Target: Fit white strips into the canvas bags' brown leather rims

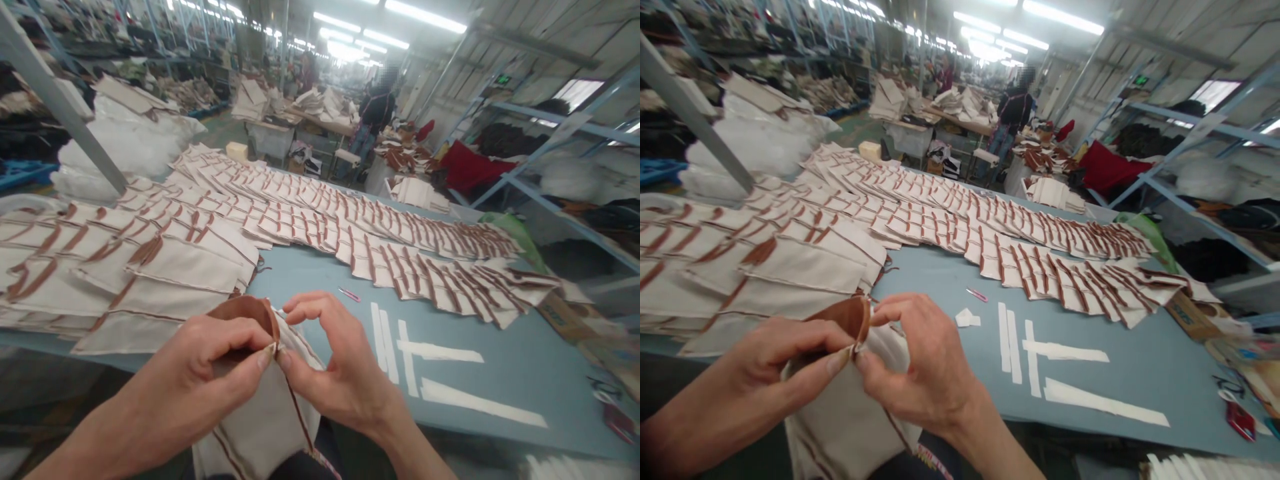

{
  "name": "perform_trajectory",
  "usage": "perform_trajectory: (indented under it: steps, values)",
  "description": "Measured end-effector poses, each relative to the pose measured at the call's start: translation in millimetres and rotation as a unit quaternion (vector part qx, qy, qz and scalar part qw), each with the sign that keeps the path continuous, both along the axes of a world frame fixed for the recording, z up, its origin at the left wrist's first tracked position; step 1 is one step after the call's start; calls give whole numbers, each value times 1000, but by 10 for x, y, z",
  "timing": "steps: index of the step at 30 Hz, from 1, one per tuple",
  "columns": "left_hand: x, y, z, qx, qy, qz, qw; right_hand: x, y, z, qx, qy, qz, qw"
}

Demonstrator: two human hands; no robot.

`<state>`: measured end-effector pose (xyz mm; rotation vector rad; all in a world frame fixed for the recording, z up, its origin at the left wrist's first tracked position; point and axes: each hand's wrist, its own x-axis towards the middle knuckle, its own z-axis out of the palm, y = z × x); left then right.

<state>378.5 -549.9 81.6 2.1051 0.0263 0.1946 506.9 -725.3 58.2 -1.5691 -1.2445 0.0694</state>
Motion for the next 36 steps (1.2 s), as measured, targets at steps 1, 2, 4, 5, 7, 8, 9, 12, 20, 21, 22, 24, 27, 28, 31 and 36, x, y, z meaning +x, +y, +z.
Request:
perform_trajectory:
  steps: [1, 2, 4, 5, 7, 8, 9, 12, 20, 21, 22, 24, 27, 28, 31, 36]
  values:
    - [-6, -1, -9, 6, -10, 9, 1000, 7, 8, -7, 1, -5, -3, 1000]
    - [-7, 2, -23, 12, -17, 17, 1000, 14, 17, -17, 0, -7, -3, 1000]
    - [0, 15, -61, 20, -28, 25, 999, 27, 36, -35, -3, -13, 1, 1000]
    - [5, 20, -82, 23, -32, 27, 999, 32, 46, -43, -3, -24, 2, 1000]
    - [14, 24, -120, 25, -45, 30, 998, 44, 64, -50, -6, -60, 0, 998]
    - [18, 21, -136, 27, -48, 33, 998, 51, 72, -50, -7, -82, -3, 997]
    - [20, 16, -148, 29, -51, 38, 998, 61, 80, -47, -8, -105, -5, 994]
    - [32, -4, -171, 35, -55, 52, 997, 98, 96, -35, -18, -164, -9, 986]
    - [117, -52, -290, -20, -71, 84, 994, 40, 156, -90, -39, -95, -56, 993]
    - [120, -58, -311, -31, -71, 87, 993, 12, 167, -99, -46, -19, -63, 997]
    - [120, -63, -332, -40, -70, 90, 993, -15, 176, -107, -60, 62, -64, 994]
    - [115, -62, -365, -54, -55, 85, 993, -56, 184, -117, -100, 197, -46, 974]
    - [103, -35, -383, -78, -21, 55, 995, -87, 166, -137, -122, 263, -16, 957]
    - [102, -22, -381, -87, -10, 45, 995, -93, 154, -149, -117, 257, -18, 959]
    - [107, 9, -365, -115, 13, 21, 993, -102, 110, -206, -82, 199, -34, 976]
    - [121, 9, -373, -150, 6, 9, 989, -81, 48, -273, -64, 85, -46, 993]
